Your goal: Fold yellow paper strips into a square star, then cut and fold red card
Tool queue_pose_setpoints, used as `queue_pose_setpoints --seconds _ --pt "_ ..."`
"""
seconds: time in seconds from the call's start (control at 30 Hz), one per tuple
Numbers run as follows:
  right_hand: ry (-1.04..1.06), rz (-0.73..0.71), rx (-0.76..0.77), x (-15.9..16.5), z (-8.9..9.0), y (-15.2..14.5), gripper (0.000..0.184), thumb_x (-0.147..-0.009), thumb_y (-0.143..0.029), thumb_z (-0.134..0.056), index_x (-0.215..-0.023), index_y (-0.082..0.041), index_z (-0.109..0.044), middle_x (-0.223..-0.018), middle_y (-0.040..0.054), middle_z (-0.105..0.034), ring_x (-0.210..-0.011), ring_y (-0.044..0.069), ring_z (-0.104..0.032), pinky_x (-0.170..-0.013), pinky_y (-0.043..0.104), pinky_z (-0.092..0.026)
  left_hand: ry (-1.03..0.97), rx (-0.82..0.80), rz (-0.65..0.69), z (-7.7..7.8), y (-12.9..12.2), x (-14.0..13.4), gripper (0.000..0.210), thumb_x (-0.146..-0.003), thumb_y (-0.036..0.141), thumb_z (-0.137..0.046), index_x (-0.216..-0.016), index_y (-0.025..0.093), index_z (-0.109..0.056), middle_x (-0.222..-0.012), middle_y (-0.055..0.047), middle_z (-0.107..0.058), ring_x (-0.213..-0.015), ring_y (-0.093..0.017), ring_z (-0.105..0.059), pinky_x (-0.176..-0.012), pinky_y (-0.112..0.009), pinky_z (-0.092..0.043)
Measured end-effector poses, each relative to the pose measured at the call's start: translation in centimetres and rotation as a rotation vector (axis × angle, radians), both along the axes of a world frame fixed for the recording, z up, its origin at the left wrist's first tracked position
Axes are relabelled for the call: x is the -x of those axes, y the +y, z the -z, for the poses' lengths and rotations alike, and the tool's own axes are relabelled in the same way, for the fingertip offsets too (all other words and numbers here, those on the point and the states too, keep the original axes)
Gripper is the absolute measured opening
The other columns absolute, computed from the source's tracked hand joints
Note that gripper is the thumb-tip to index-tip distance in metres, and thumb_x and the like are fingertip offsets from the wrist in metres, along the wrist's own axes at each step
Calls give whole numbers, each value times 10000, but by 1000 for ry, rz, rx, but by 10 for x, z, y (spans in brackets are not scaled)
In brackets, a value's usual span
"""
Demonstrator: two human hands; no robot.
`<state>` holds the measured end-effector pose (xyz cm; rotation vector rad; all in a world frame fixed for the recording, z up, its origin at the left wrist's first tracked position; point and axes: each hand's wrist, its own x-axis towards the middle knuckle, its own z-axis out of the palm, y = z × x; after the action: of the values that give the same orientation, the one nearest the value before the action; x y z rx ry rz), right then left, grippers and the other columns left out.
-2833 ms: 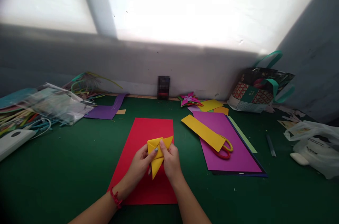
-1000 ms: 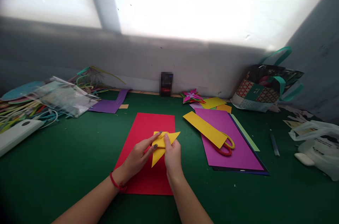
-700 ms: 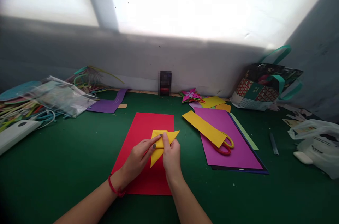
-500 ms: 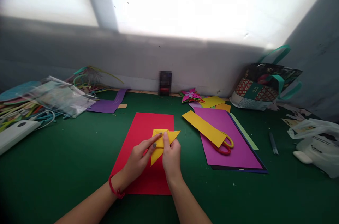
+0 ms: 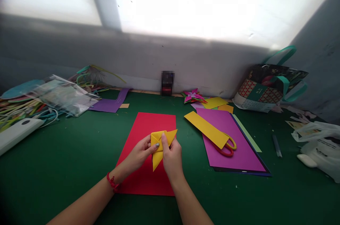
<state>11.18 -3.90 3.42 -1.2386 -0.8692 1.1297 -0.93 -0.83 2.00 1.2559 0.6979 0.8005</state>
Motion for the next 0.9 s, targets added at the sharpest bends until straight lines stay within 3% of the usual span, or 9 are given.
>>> queue_pose_setpoints --seconds 0.2,0.43,0.53,0.63,0.9 --pt "212 -131 76 1 -8 4 331 -730 -470 -589 -896 -183 -586 -591 -33 -539 -425 81 -459 -382 182 -333 -115 27 -70 4 7 -2 326 -828 322 -515 -1099 146 -470 -889 -49 -578 -770 -152 -570 -669 -268 -457" --pt "271 -169 39 -6 -2 4 265 -718 -421 -620 -852 -193 -599 -643 -22 -571 -474 99 -501 -437 200 -388 -59 36 -61 1 4 -3 360 -818 373 -516 -1089 138 -474 -844 -47 -598 -630 -122 -569 -577 -243 -456" --pt "278 -154 75 -8 1 5 263 -725 -432 -611 -822 -189 -579 -543 -44 -513 -377 67 -410 -348 174 -299 -54 17 -59 1 3 -3 350 -819 380 -513 -1071 140 -475 -792 -34 -587 -603 -116 -557 -542 -231 -447" --pt "252 -110 103 -9 1 7 309 -721 -477 -594 -673 -178 -531 -437 -69 -422 -316 48 -312 -301 169 -201 -39 9 -38 1 2 -2 326 -811 382 -522 -1035 149 -484 -795 -31 -572 -640 -126 -563 -566 -237 -457" --pt "249 -63 156 -18 13 12 378 -737 -502 -548 -581 -164 -485 -402 -64 -381 -313 55 -292 -312 183 -200 -20 -6 2 -3 -3 -4 333 -820 380 -504 -1064 155 -472 -812 -31 -566 -661 -141 -571 -606 -270 -472"
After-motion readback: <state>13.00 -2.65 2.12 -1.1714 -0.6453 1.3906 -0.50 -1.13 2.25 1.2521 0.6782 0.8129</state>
